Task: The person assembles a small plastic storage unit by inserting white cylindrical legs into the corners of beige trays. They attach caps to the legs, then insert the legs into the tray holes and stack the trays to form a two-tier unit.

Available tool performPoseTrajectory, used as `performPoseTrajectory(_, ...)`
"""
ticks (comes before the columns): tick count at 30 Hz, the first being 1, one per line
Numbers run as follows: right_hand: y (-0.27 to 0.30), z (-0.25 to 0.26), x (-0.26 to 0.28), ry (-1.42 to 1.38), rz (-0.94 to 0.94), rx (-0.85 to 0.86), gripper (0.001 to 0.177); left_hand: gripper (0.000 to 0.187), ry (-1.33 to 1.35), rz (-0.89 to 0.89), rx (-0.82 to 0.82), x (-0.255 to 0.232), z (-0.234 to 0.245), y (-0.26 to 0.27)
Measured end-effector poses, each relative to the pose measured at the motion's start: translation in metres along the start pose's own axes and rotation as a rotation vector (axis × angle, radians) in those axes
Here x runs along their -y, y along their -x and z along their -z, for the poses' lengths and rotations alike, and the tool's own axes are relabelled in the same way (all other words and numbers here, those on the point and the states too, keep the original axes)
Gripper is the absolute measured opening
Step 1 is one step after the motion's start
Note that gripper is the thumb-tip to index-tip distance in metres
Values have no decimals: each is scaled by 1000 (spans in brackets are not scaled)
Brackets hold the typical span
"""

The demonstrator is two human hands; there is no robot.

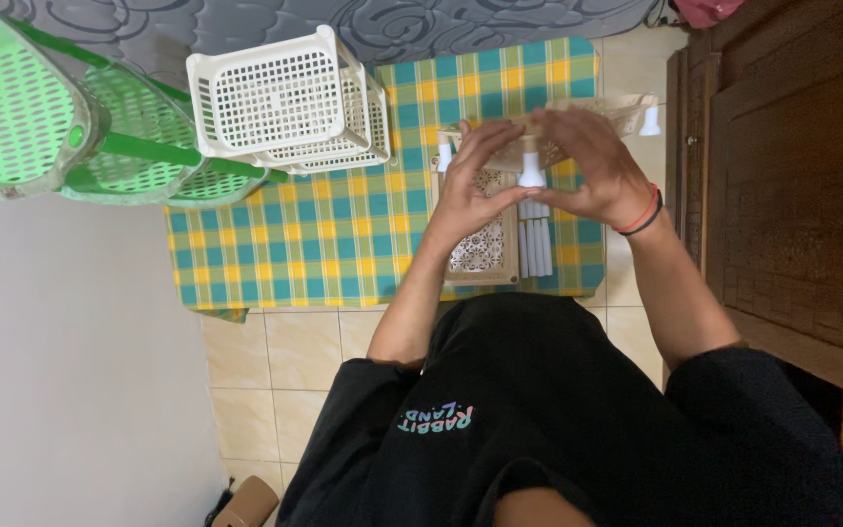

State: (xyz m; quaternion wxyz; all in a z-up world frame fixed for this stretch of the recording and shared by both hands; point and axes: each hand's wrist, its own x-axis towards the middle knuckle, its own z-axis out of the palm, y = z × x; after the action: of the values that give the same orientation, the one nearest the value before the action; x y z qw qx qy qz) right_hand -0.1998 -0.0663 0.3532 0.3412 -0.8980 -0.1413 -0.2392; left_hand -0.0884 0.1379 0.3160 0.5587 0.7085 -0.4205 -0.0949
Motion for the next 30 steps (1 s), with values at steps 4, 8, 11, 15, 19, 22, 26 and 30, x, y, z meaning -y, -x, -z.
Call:
performPoseTrajectory(4, 18, 13, -18, 190, -90, 19, 114, 81, 31, -20, 1, 14, 9, -1)
performPoseTrajectory(8, 46, 43, -40, 333, -184, -5, 121, 75, 473, 155, -8, 32, 28, 13)
performPoseTrajectory(11, 66, 60, -50, 208, -306, -23, 121, 77, 547, 26, -42, 50, 45, 15)
performPoseTrajectory(15, 78, 66, -59, 82, -314, -63, 97, 78, 670, -19, -69, 64, 62, 21)
performPoseTrajectory(19, 80, 60, -58, -117, -349, -165, 75, 77, 801, -23, -95, 68, 64, 20)
performPoseTrajectory(22, 74, 57, -57, -146, -352, -177, 70, 72, 773, 1, -91, 64, 65, 19)
performPoseTrajectory(26, 64, 53, -53, -179, -365, -158, 67, 75, 543, 69, -83, 55, 71, 20)
performPoseTrajectory(30, 58, 44, -45, -175, -382, -138, 67, 75, -41, 35, -56, 50, 69, 11)
